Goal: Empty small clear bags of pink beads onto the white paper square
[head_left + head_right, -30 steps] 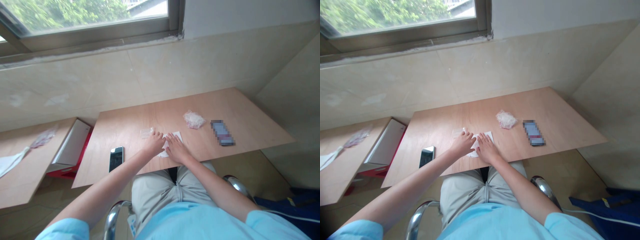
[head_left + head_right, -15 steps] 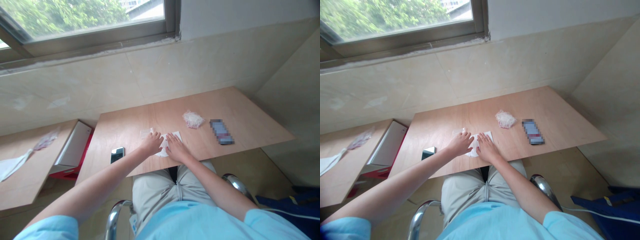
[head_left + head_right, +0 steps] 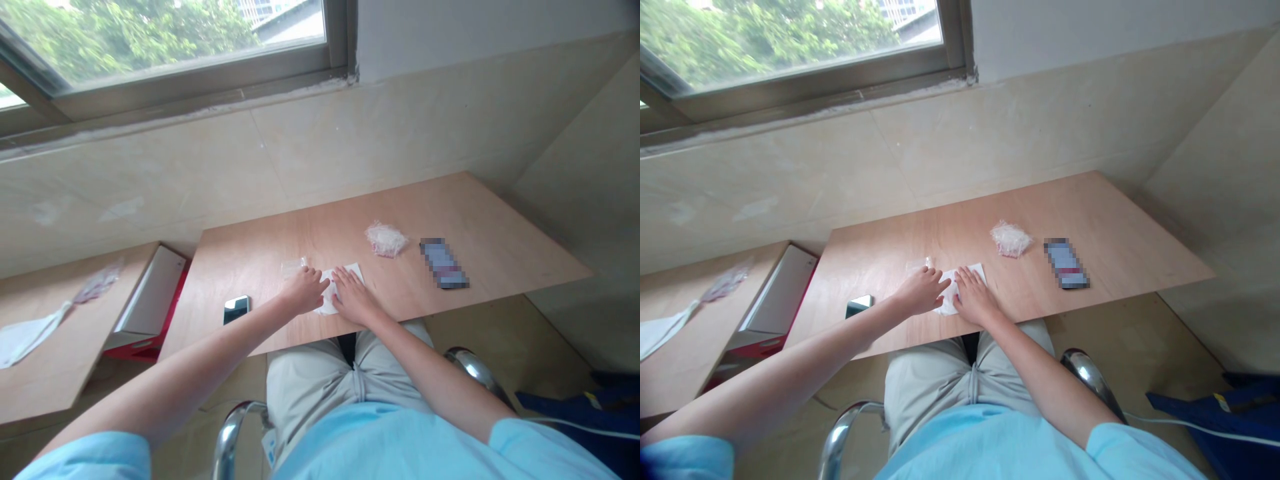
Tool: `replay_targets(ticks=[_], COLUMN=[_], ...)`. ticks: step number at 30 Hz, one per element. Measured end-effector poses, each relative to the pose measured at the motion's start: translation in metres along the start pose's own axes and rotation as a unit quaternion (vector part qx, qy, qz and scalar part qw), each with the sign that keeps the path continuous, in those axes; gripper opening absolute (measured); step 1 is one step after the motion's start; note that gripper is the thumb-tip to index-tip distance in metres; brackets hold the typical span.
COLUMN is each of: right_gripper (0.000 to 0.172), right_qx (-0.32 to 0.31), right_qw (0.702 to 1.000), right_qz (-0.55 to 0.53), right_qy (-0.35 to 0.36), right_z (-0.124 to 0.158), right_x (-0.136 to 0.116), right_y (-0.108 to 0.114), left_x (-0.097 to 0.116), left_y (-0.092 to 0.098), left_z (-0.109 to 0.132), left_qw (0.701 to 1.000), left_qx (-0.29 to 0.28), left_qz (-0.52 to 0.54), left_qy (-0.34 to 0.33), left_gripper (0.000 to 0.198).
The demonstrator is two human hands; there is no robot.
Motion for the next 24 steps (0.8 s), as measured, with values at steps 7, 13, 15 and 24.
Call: replay_targets(ticks=[7,13,15,24], right_gripper=[0.065,0.064,0.064,0.064], right_qx=[0.003,-0.005,-0.006,-0.007], right_qw=[1.0,1.0,1.0,1.0], right_qz=[-0.008,-0.002,-0.002,-0.01], right_qy=[0.0,0.001,0.001,0.006], right_z=[-0.001,-0.002,-0.002,-0.002], right_x=[-0.002,-0.004,-0.004,-0.006], right_y=[0.0,0.001,0.001,0.003], left_x=[-0.001,-0.008,-0.011,-0.02], left_y=[-0.007,-0.009,-0.01,-0.028], left_z=[-0.002,-0.006,-0.006,-0.008], left_qw=[1.0,0.999,0.997,0.981], left_qx=[-0.018,-0.038,-0.058,-0.11], left_qz=[-0.003,0.032,0.045,0.16], left_qy=[-0.016,-0.021,-0.017,-0.019], left_gripper=[0.041,0.05,0.051,0.072])
Point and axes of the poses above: each hand's wrist, its own z-axis away from the middle knuckle, its own y-axis out of the back of the hand, x = y × z, the point moved 8 cm from there along -z, towards the middle knuckle, and after that the axes turned 10 degrees about -z, right-handed, at the moved point
